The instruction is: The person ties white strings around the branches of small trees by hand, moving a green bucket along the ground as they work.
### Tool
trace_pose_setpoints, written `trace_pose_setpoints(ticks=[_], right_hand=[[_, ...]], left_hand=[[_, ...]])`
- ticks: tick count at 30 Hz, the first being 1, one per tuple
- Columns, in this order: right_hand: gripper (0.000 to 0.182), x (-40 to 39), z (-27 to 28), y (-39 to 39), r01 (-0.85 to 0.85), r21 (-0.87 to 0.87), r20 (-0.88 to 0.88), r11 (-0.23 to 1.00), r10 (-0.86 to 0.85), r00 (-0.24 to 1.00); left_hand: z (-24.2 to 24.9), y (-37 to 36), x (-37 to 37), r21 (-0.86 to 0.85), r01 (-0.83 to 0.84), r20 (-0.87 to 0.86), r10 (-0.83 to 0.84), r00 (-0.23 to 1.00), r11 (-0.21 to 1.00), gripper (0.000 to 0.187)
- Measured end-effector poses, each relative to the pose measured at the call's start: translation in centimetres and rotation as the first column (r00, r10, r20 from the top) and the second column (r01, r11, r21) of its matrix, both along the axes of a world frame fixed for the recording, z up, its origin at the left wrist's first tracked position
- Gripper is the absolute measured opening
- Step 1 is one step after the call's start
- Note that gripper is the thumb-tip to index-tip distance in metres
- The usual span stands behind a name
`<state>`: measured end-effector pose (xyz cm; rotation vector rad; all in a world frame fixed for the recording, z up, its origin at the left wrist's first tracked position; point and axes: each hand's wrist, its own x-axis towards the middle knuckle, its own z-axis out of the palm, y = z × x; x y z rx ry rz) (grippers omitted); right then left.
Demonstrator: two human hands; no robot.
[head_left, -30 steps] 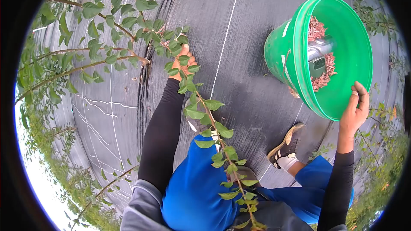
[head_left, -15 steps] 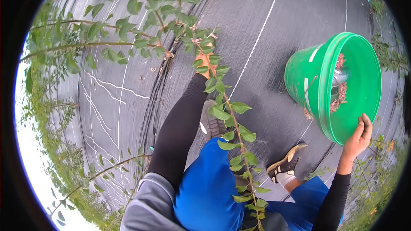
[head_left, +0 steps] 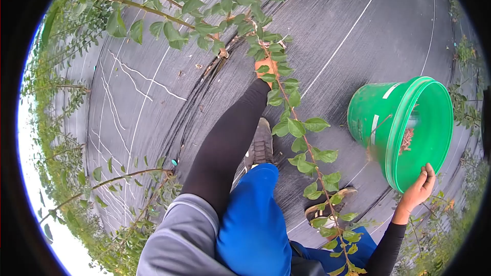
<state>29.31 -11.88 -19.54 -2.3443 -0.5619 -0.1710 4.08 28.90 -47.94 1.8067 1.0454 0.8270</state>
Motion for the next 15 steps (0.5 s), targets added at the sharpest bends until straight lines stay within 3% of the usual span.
trace_pose_setpoints(ticks=[1, 3, 4, 5, 6, 9, 11, 15], right_hand=[[0.023, 0.0, 0.0, 0.0, -0.002, 0.005, 0.000, 1.000, 0.002, 1.000], [0.023, -0.2, 0.3, 0.4, 0.005, -0.002, 0.002, 1.000, -0.005, 1.000], [0.023, -0.3, 0.4, 0.4, 0.004, -0.004, -0.007, 1.000, -0.004, 1.000], [0.023, -0.2, 0.3, 0.2, 0.006, -0.005, -0.002, 1.000, -0.006, 1.000], [0.023, -0.2, 0.2, 0.2, 0.001, -0.003, 0.006, 1.000, -0.001, 1.000], [0.022, -0.1, 0.1, 0.2, -0.002, 0.001, 0.010, 1.000, 0.002, 1.000], [0.022, -0.1, 0.2, 0.3, 0.002, 0.001, 0.005, 1.000, -0.002, 1.000], [0.022, -0.1, 0.1, 0.3, 0.003, 0.010, -0.001, 1.000, -0.003, 1.000]], left_hand=[[0.6, -0.1, 0.2, 0.086, -0.024, -0.045, 0.028, 0.999, 0.996, 0.015], [0.5, 0.3, -0.2, 0.237, 0.079, -0.316, 0.000, 0.949, 0.968, 0.020], [0.1, 0.5, 0.0, 0.347, 0.083, -0.311, 0.032, 0.950, 0.934, 0.025], [-0.2, 0.6, 0.0, 0.347, 0.083, -0.306, 0.030, 0.952, 0.934, 0.025], [-0.5, 0.8, 0.0, 0.068, 0.007, -0.238, 0.010, 0.971, 0.998, 0.028], [-0.2, 1.2, -0.5, -0.143, -0.010, -0.185, -0.017, 0.983, 0.990, 0.034], [0.0, 1.3, -1.2, 0.153, 0.162, -0.372, -0.095, 0.923, 0.975, 0.033], [-0.8, 1.6, -1.3, 0.254, 0.117, -0.294, -0.038, 0.955, 0.960, 0.030]])
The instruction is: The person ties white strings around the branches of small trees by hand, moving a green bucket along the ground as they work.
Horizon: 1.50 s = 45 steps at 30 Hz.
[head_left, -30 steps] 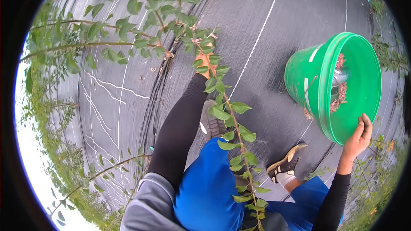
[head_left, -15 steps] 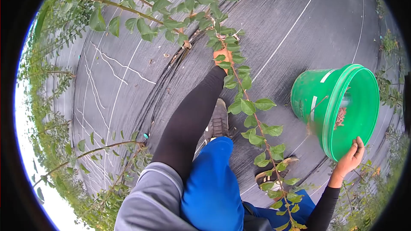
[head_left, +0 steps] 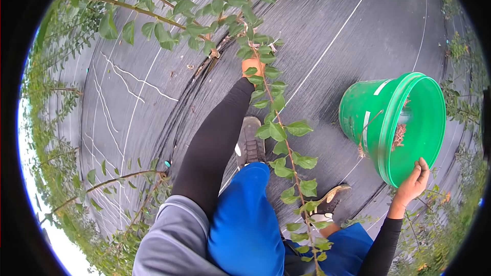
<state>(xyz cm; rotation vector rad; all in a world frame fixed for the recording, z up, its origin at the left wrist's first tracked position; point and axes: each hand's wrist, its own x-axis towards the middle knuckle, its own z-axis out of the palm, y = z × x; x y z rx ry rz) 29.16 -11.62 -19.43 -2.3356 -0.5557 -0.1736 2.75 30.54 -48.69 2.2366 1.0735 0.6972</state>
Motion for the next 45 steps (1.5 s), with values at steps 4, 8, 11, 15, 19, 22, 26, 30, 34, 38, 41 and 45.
trace_pose_setpoints(ticks=[4, 8, 11, 15, 19, 22, 26, 30, 34, 38, 41, 45], right_hand=[[0.022, -0.1, 0.1, 0.2, 0.008, 0.004, -0.002, 1.000, -0.008, 1.000], [0.022, -0.2, 0.2, 0.3, 0.019, 0.018, -0.012, 1.000, -0.018, 1.000], [0.023, 0.0, 0.1, 0.1, 0.016, 0.013, -0.021, 1.000, -0.015, 1.000], [0.023, 0.0, 0.1, 0.0, 0.016, -0.007, 0.004, 1.000, -0.016, 1.000], [0.023, 0.1, -0.1, -0.2, 0.022, 0.011, -0.009, 1.000, -0.022, 1.000], [0.023, 0.3, -0.1, -0.3, 0.014, 0.009, -0.009, 1.000, -0.014, 1.000], [0.022, 0.2, 0.1, -0.3, 0.013, -0.038, 0.016, 0.999, -0.012, 1.000], [0.021, 0.3, 0.0, -0.3, 0.002, -0.039, 0.021, 0.999, -0.001, 1.000], [0.020, 0.2, 0.1, -0.3, -0.008, -0.054, 0.030, 0.998, 0.010, 1.000], [0.020, 0.2, 0.0, -0.3, -0.011, -0.041, 0.032, 0.999, 0.012, 0.999], [0.020, 0.2, -0.1, -0.3, 0.002, -0.044, 0.026, 0.999, -0.001, 1.000], [0.020, 0.2, 0.1, -0.3, -0.014, -0.047, 0.019, 0.999, 0.015, 1.000]], left_hand=[[0.1, 0.1, -0.5, 0.058, 0.068, 0.002, -0.068, 0.998, 0.996, 0.021], [4.2, -0.3, -1.4, 0.086, 0.296, -0.155, -0.280, 0.947, 0.951, 0.017], [6.0, -1.0, -1.3, -0.962, 0.129, 0.186, 0.234, 0.954, 0.239, 0.025], [6.3, -1.9, -2.7, -0.913, 0.392, 0.402, 0.406, 0.821, 0.110, 0.025], [5.6, -2.1, -3.5, -0.821, 0.557, 0.461, 0.718, 0.521, 0.123, 0.031], [7.1, -2.3, -3.0, -0.807, 0.577, 0.455, 0.755, 0.473, 0.125, 0.032], [5.5, -1.6, -3.4, -0.827, 0.562, 0.351, 0.772, 0.531, -0.010, 0.026], [4.8, -1.6, -2.8, -0.808, 0.587, 0.395, 0.689, 0.607, -0.054, 0.024], [4.4, -1.8, -2.0, -0.803, 0.596, 0.396, 0.735, 0.551, -0.015, 0.023], [4.8, -1.7, -0.1, -0.487, 0.871, 0.452, 0.835, 0.313, -0.063, 0.015], [5.9, -2.3, 0.6, -0.709, 0.702, 0.474, 0.783, 0.403, 0.068, 0.014], [4.5, -1.6, 0.8, -0.406, 0.914, 0.551, 0.796, 0.252, -0.009, 0.015]])
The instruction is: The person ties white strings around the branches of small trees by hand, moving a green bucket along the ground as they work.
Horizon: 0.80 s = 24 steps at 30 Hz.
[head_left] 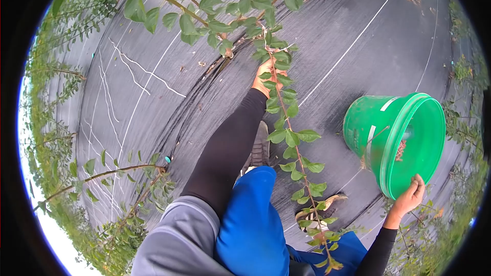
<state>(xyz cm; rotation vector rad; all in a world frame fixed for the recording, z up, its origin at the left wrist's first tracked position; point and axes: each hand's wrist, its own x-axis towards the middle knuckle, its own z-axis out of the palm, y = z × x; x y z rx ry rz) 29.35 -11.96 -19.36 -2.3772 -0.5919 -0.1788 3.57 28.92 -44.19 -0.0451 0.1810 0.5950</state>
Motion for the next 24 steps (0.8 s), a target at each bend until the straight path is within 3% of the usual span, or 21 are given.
trace_pose_setpoints(ticks=[2, 5, 7, 10, 13, 15, 21, 24], right_hand=[[0.020, -0.1, 0.0, 0.1, 0.004, 0.006, -0.004, 1.000, -0.004, 1.000], [0.021, -0.1, 0.1, 0.1, 0.012, 0.009, -0.002, 1.000, -0.012, 1.000], [0.021, -0.1, 0.1, 0.1, 0.004, -0.004, -0.005, 1.000, -0.004, 1.000], [0.021, -0.1, 0.0, 0.0, 0.010, 0.011, -0.015, 1.000, -0.010, 1.000], [0.021, -0.1, -0.2, 0.1, 0.011, 0.046, -0.023, 0.999, -0.010, 1.000], [0.021, -0.1, -0.2, 0.1, 0.021, 0.056, -0.028, 0.998, -0.019, 0.999], [0.021, -0.1, -0.3, 0.0, 0.015, 0.056, -0.027, 0.998, -0.013, 1.000], [0.021, -0.1, -0.2, 0.0, 0.012, 0.050, -0.027, 0.999, -0.011, 1.000]], left_hand=[[-0.4, 0.1, -0.1, -0.011, -0.050, -0.190, 0.047, 0.981, 0.999, 0.018], [-1.4, 0.8, -0.7, 0.086, 0.053, -0.230, -0.032, 0.973, 0.995, 0.021], [-2.2, 1.2, -1.0, 0.063, 0.095, -0.303, -0.071, 0.950, 0.994, 0.025], [-0.8, 1.6, -1.1, 0.029, 0.091, -0.619, -0.053, 0.783, 0.995, 0.027], [0.1, 1.7, -1.7, 0.095, 0.102, -0.615, -0.022, 0.789, 0.990, 0.025], [0.1, 1.9, -2.1, 0.070, 0.153, -0.648, -0.072, 0.758, 0.986, 0.025], [-0.2, 1.3, -1.9, 0.131, 0.167, -0.745, -0.014, 0.667, 0.977, 0.027], [0.0, 0.7, -1.9, 0.276, 0.232, -0.760, 0.064, 0.647, 0.933, 0.026]])
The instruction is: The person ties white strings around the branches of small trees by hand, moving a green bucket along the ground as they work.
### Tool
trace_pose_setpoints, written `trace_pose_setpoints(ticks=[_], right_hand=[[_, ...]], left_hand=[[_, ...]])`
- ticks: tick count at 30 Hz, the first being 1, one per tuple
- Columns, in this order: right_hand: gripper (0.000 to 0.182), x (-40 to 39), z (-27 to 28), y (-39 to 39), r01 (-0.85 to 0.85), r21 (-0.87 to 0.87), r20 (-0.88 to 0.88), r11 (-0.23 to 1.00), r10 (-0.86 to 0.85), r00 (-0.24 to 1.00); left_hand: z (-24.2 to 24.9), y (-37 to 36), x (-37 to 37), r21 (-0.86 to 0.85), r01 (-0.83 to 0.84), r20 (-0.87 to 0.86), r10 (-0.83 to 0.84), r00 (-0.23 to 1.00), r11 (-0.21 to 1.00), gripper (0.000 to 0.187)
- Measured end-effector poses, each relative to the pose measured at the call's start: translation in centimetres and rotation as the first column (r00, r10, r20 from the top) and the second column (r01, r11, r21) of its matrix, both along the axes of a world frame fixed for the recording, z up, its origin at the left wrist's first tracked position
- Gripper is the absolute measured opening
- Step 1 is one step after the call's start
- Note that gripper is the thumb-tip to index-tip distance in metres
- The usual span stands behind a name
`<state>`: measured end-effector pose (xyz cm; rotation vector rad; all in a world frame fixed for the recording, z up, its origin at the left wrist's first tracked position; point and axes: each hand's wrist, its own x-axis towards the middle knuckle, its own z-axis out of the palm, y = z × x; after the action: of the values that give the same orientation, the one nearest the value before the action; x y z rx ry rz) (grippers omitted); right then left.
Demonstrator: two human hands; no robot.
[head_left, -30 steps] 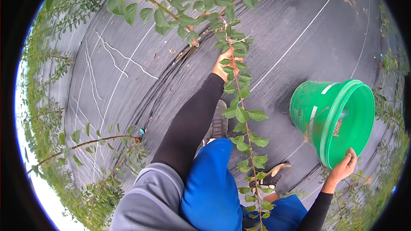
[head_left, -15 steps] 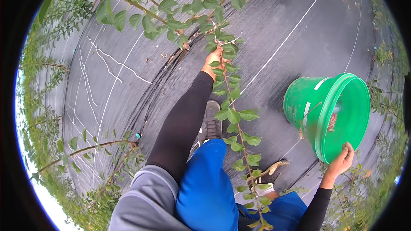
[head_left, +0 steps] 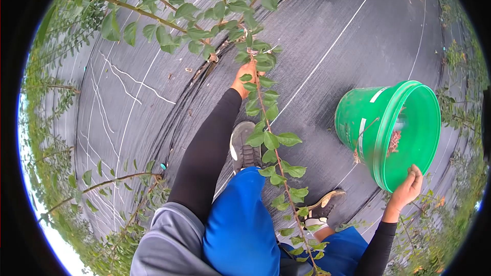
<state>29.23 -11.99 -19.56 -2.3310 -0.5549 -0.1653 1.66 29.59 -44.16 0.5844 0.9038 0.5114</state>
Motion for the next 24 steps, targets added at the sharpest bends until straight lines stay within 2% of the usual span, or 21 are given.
trace_pose_setpoints(ticks=[2, 3, 5, 6, 8, 9, 11, 12, 13, 14, 19, 21, 22, 24], right_hand=[[0.021, 0.0, 0.1, 0.1, -0.002, -0.005, -0.001, 1.000, 0.002, 1.000], [0.021, -0.1, 0.1, 0.2, 0.002, -0.002, -0.003, 1.000, -0.002, 1.000], [0.021, -0.2, 0.1, 0.3, 0.009, 0.002, -0.006, 1.000, -0.009, 1.000], [0.021, -0.2, 0.2, 0.2, 0.003, -0.008, 0.000, 1.000, -0.003, 1.000], [0.021, -0.2, 0.3, 0.2, -0.002, -0.017, 0.006, 1.000, 0.002, 1.000], [0.021, -0.2, 0.3, 0.3, 0.003, -0.021, 0.015, 1.000, -0.003, 1.000], [0.021, -0.3, 0.3, 0.5, 0.000, -0.027, 0.021, 1.000, 0.001, 1.000], [0.021, -0.4, 0.4, 0.5, 0.009, -0.022, 0.009, 1.000, -0.009, 1.000], [0.021, -0.4, 0.3, 0.6, 0.019, -0.015, -0.002, 1.000, -0.019, 1.000], [0.021, -0.4, 0.3, 0.5, 0.013, -0.014, -0.004, 1.000, -0.013, 1.000], [0.021, -0.4, 0.4, 0.5, 0.016, -0.016, 0.000, 1.000, -0.016, 1.000], [0.021, -0.3, 0.4, 0.5, 0.014, -0.024, 0.003, 1.000, -0.014, 1.000], [0.021, -0.3, 0.4, 0.4, 0.013, -0.031, 0.006, 0.999, -0.013, 1.000], [0.021, -0.2, 0.4, 0.4, 0.012, -0.038, 0.010, 0.999, -0.012, 1.000]], left_hand=[[0.8, -0.2, -0.2, 0.106, 0.011, 0.023, -0.014, 1.000, 0.994, 0.022], [1.4, -0.4, -0.3, 0.107, 0.013, 0.023, -0.016, 1.000, 0.994, 0.022], [2.5, -0.7, -0.7, -0.059, 0.001, -0.082, -0.006, 0.997, 0.998, 0.017], [1.9, -0.7, -1.3, -0.059, 0.004, -0.083, -0.009, 0.996, 0.998, 0.017], [1.2, -0.7, -2.5, -0.160, 0.006, 0.181, 0.023, 0.983, 0.987, 0.012], [1.3, -0.9, -2.3, -0.160, 0.007, 0.180, 0.023, 0.983, 0.987, 0.012], [1.6, -1.8, -1.3, -0.017, -0.136, -0.010, 0.136, 0.991, 0.991, 0.015], [0.8, -2.1, -0.9, -0.017, -0.143, -0.013, 0.143, 0.990, 0.990, 0.015], [-0.1, -2.3, -0.4, 0.311, -0.114, -0.213, 0.186, 0.959, 0.944, 0.019], [-0.2, -2.4, -0.1, 0.592, -0.004, -0.379, 0.283, 0.881, 0.806, 0.022], [-0.2, -1.7, 0.6, 0.626, 0.123, -0.525, 0.300, 0.797, 0.770, 0.036], [1.6, -1.2, 0.9, 0.642, 0.207, -0.670, 0.408, 0.620, 0.739, 0.039], [2.6, -1.2, 1.0, 0.618, 0.230, -0.705, 0.401, 0.585, 0.752, 0.041], [2.5, -1.1, 0.7, 0.618, 0.211, -0.691, 0.396, 0.604, 0.757, 0.041]])
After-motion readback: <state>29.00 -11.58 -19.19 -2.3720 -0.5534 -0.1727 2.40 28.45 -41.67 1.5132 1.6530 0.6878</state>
